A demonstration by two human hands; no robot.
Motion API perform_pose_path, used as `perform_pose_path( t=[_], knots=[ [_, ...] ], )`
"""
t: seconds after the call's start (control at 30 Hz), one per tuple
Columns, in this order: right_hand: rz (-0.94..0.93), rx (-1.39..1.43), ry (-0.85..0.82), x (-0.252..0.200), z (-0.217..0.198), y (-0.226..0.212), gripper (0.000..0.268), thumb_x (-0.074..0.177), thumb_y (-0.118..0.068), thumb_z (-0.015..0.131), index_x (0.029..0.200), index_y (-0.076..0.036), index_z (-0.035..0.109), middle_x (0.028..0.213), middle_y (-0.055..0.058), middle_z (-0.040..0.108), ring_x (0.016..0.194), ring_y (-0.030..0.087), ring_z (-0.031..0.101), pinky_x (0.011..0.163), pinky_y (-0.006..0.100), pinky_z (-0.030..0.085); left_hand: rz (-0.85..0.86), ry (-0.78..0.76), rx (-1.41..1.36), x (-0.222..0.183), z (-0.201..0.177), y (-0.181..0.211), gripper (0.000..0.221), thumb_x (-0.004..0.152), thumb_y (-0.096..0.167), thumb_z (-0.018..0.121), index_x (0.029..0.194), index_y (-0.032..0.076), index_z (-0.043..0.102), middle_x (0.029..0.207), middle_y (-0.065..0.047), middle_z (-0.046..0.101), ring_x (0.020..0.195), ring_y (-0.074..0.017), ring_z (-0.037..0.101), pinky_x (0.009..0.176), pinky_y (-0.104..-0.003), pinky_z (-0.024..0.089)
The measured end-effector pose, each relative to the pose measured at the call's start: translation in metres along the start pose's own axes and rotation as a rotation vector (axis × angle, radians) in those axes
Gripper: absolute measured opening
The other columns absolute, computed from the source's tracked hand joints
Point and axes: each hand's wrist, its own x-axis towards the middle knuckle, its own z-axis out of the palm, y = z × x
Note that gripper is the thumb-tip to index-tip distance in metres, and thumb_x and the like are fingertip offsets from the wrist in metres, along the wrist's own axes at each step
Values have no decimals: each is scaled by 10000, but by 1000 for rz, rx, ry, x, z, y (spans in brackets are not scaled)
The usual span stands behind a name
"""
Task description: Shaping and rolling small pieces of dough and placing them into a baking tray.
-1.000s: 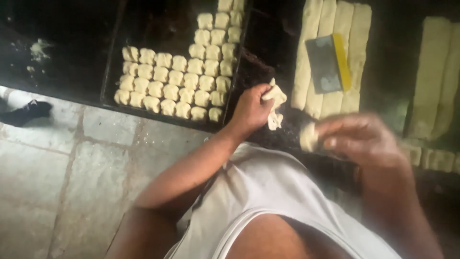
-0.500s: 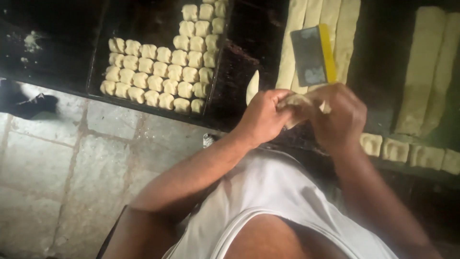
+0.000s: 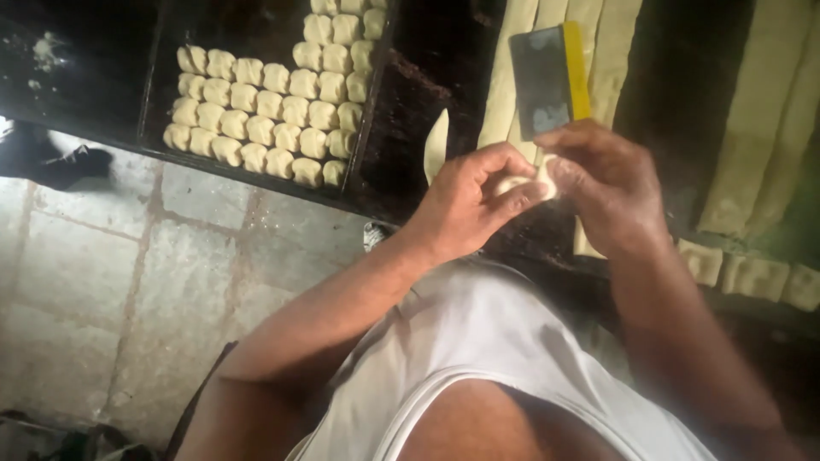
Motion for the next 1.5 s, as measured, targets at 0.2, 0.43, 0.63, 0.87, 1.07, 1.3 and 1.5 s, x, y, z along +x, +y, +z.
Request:
perform_pose_path(
  t=[0.2,0.43,0.63,0.87,1.07,1.3,1.5],
  knots=[
    [565,625,-234,17,-9,-4,189,827,-63,751,996,-3,688,880,98,759,755,160,764,667,322,650,-43,-38,-200,-3,-4,-4,172,981,59,762,945,29,596,966,-57,722,873,-76,707,775,-254,599],
    [-490,-241,130,-1,26,-30,252,899,-113,918,1048,-60,722,1017,131,748,922,257,740,748,357,583,-320,-127,-149,0,-16,0,310,963,95,621,1234,-47,670,891,-77,778,746,-98,662,655,-256,524],
    [-709,-285,100,13,57,-33,340,699,-125,949,931,-36,716,972,113,686,840,310,663,737,438,530,-519,16,-655,-1,-56,-14,429,931,72,641,1334,-66,591,960,-35,743,823,-77,729,708,-244,613],
    [-657,-487,19,87,101,-142,369,750,-41,820,1105,16,736,1143,209,719,1023,401,691,861,452,573,-198,12,106,-4,-136,-20,228,999,140,685,1100,-61,726,805,-127,761,689,-123,720,658,-296,562],
    [-21,-281,-417,155,157,-115,272,928,-199,776,1173,-84,752,980,75,769,803,192,738,700,364,593,-242,66,-138,1,-217,-53,787,907,96,697,1564,42,268,1019,-115,791,870,-143,772,810,-276,640],
    [-421,-289,119,256,207,-103,156,1126,-130,745,1064,2,690,950,116,725,865,233,736,750,396,575,-141,150,-83,29,-300,-82,532,1004,122,683,1483,50,461,1254,-148,733,1006,-172,769,824,-297,672],
    [-650,-897,65,257,229,-88,199,976,-66,721,1171,-57,757,1103,111,736,1029,306,716,859,447,589,167,258,332,92,-323,-124,230,987,94,737,1201,42,673,1109,-127,762,1020,-265,776,902,-362,622]
  ],
)
